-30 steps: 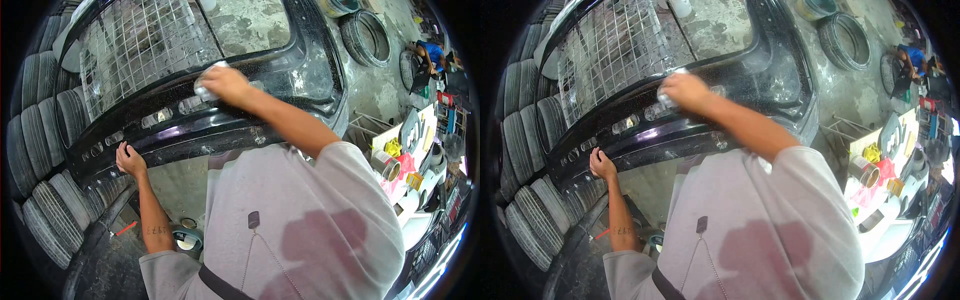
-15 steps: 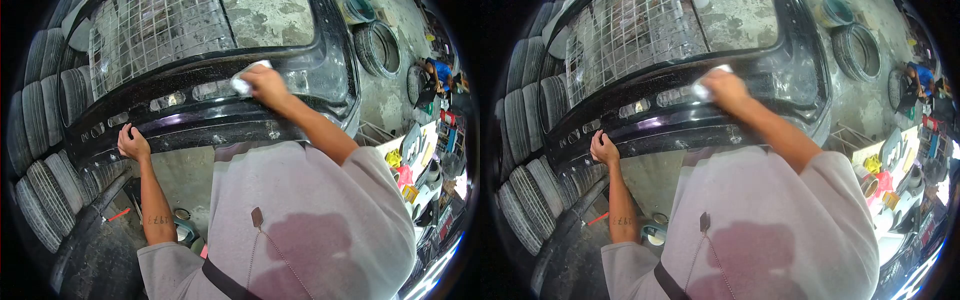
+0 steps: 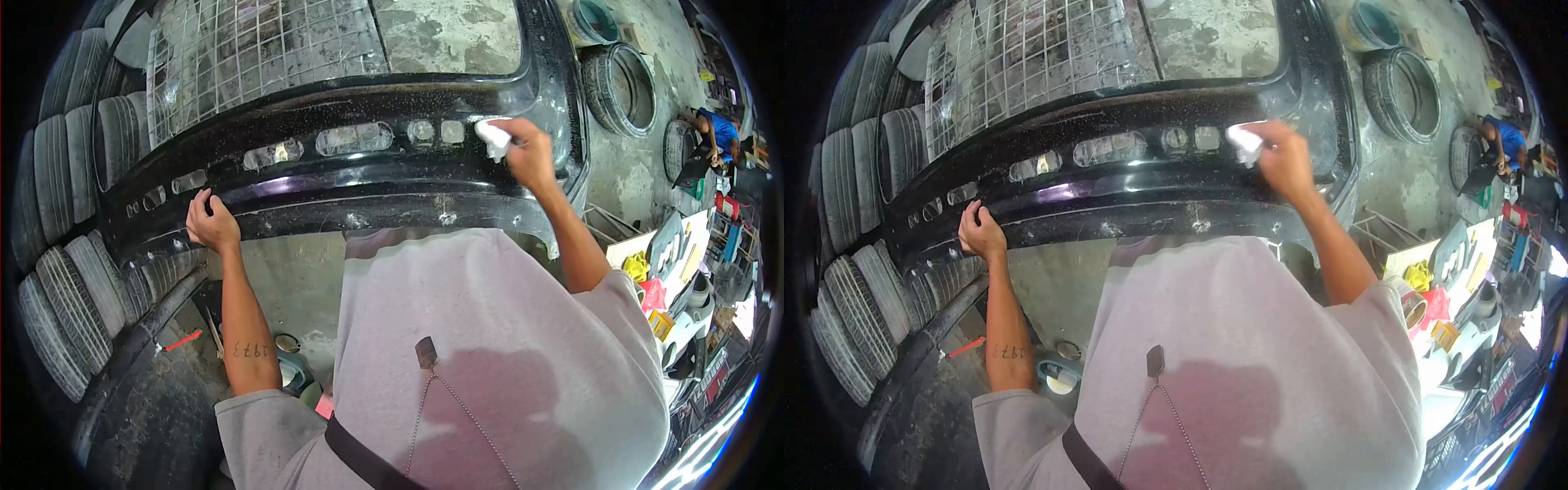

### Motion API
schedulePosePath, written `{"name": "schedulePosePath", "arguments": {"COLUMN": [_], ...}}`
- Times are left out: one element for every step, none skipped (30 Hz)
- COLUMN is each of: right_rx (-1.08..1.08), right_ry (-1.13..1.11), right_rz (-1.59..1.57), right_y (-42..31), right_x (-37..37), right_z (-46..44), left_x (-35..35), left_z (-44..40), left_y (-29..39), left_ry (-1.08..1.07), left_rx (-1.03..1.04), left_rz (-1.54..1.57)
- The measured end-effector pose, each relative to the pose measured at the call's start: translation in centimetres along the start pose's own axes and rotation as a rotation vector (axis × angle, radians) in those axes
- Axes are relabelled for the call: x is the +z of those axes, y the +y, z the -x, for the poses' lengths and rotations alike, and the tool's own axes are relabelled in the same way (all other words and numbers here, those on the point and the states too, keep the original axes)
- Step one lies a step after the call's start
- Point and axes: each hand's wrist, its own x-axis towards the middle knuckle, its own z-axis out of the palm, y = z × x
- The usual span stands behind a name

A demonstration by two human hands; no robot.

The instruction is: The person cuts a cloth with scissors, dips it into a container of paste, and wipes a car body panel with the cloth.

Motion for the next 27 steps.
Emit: {"name": "schedulePosePath", "arguments": {"right_rx": [-0.062, -0.117, -0.239, -0.315, -0.431, -0.495, -0.548, -0.580, -0.582, -0.588, -0.548, -0.516, -0.510, -0.431, -0.392, -0.302, -0.303, -0.299, -0.255, -0.208, -0.211, -0.255, -0.294, -0.331, -0.369, -0.444, -0.451], "right_ry": [-0.105, -0.267, -0.364, -0.441, -0.365, -0.324, -0.271, -0.251, -0.259, -0.267, -0.324, -0.383, -0.469, -0.486, -0.469, -0.500, -0.477, -0.406, -0.409, -0.415, -0.424, -0.404, -0.379, -0.364, -0.346, -0.326, -0.320], "right_rz": [-0.015, 0.000, 0.003, 0.170, 0.171, 0.206, 0.227, 0.262, 0.253, 0.246, 0.243, 0.240, 0.275, 0.213, 0.185, 0.259, 0.224, 0.236, 0.254, 0.271, 0.273, 0.282, 0.291, 0.284, 0.277, 0.270, 0.283], "right_y": [-1.3, -2.5, -2.8, -3.9, -3.4, -4.9, -5.4, -5.9, -5.9, -5.9, -5.6, -5.3, -5.1, -5.2, -4.2, -4.2, -3.1, -2.3, -1.9, -2.0, -2.1, -2.3, -2.5, -3.2, -4.1, -4.4, -4.6], "right_x": [1.1, 2.4, 4.6, 6.4, 9.1, 10.2, 11.4, 12.4, 12.4, 12.3, 11.9, 10.9, 9.4, 7.9, 6.9, 5.2, 4.3, 3.4, 2.8, 2.5, 2.8, 3.4, 4.1, 5.4, 7.0, 8.5, 9.6], "right_z": [0.4, 0.1, -0.3, -1.1, -2.2, -3.5, -4.6, -5.6, -5.6, -5.5, -5.0, -4.3, -3.1, -1.8, -1.0, -0.6, -0.3, 0.4, 0.9, 1.2, 1.0, 0.6, 0.3, -0.7, -2.1, -3.2, -4.0], "left_x": [0.0, -0.2, -0.1, 0.1, 0.1, 0.2, 0.4, 0.3, 0.2, 0.3, 0.2, 0.0, 0.0, 0.0, 0.2, 0.1, -0.1, -0.1, 0.0, 0.0, -0.1, -0.3, -0.3, -0.2, -0.1, -0.1, -0.1], "left_z": [0.1, 0.2, 0.1, -0.1, -0.1, -0.1, -0.1, -0.1, -0.2, -0.2, -0.1, 0.0, 0.0, -0.1, 0.0, 0.2, 0.2, 0.0, 0.0, 0.0, 0.0, 0.0, 0.0, 0.1, 0.1, 0.1, 0.0], "left_y": [0.1, -0.1, -0.1, 0.0, 0.0, -0.2, -0.4, -0.3, -0.2, -0.2, -0.1, 0.0, 0.1, 0.2, 0.1, 0.0, 0.1, 0.3, 0.3, 0.4, 0.4, 0.6, 0.6, 0.5, 0.4, 0.4, 0.4], "left_ry": [0.008, 0.005, -0.004, -0.013, -0.018, -0.019, -0.016, -0.014, -0.019, -0.024, -0.028, -0.024, -0.020, -0.018, 0.000, 0.001, -0.002, -0.002, 0.010, 0.011, 0.016, 0.020, 0.023, 0.016, 0.018, 0.025, 0.011], "left_rx": [-0.006, 0.001, -0.004, -0.008, -0.015, -0.011, -0.013, -0.013, -0.004, -0.008, -0.018, -0.027, -0.033, -0.039, -0.037, -0.054, -0.048, -0.039, -0.029, -0.039, -0.033, -0.025, -0.017, -0.012, -0.013, -0.015, -0.035], "left_rz": [-0.005, -0.011, -0.010, -0.009, -0.011, -0.017, -0.012, -0.007, -0.011, -0.007, -0.004, -0.005, -0.003, -0.001, 0.002, -0.001, 0.004, 0.012, 0.019, 0.017, 0.029, 0.043, 0.046, 0.048, 0.031, 0.013, 0.014]}}
